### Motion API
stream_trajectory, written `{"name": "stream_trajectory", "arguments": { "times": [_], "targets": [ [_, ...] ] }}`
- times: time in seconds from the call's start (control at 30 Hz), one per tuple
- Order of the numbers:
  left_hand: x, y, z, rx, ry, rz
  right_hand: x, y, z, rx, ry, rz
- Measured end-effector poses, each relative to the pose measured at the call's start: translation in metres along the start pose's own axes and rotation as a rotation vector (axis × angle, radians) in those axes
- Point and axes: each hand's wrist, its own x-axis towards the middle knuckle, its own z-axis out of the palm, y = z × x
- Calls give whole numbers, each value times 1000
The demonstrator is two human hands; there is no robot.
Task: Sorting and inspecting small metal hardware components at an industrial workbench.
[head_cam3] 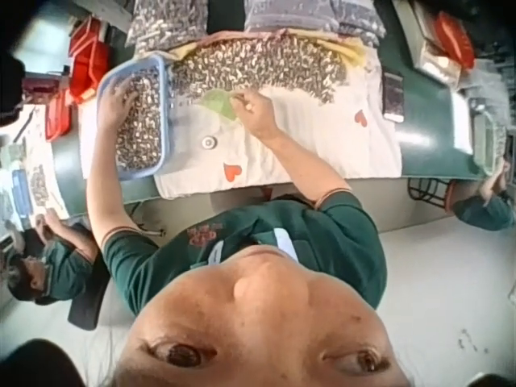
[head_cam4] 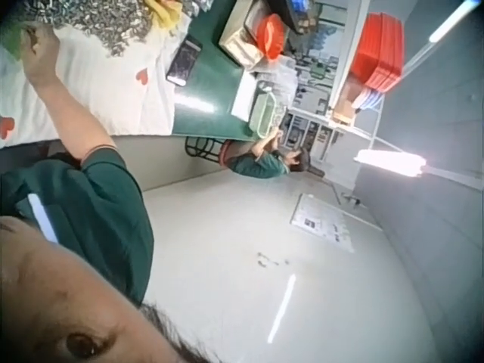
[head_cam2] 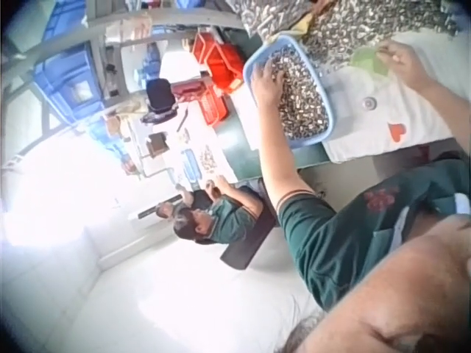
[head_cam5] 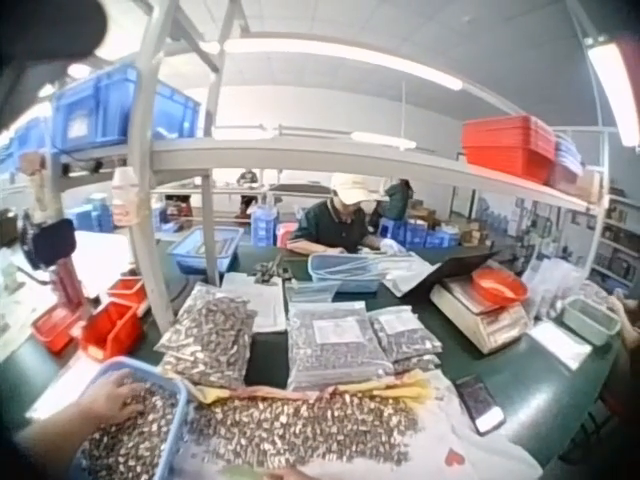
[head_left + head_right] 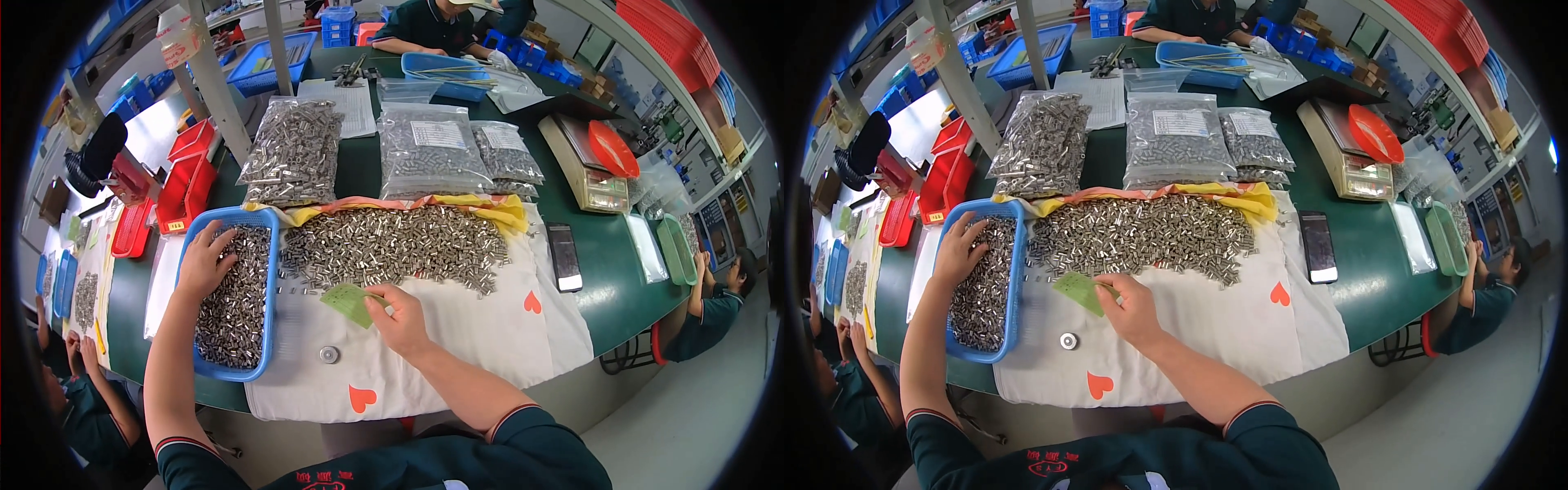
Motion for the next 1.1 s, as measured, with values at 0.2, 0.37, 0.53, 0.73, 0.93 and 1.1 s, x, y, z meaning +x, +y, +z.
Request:
{"name": "stream_trajectory", "arguments": {
  "times": [0.2, 0.37, 0.53, 0.73, 0.93, 1.1],
  "targets": [
    [-14, 14, -10, -46, 24, -111, -3, -3, 8, 13, -19, -16],
    [-22, 16, -2, -66, -8, -62, -3, -8, 13, 24, -36, 25],
    [-21, 5, 8, -6, -14, -24, 14, -31, 29, -97, -105, -263],
    [-24, -3, 19, -110, -4, -157, 64, -71, 85, -152, -187, -416],
    [-23, -12, 12, -263, 77, -136, 121, -67, 171, -237, -148, -512],
    [-28, -20, 16, -201, -50, -171, 136, -41, 210, -562, -256, -384]
  ]
}}
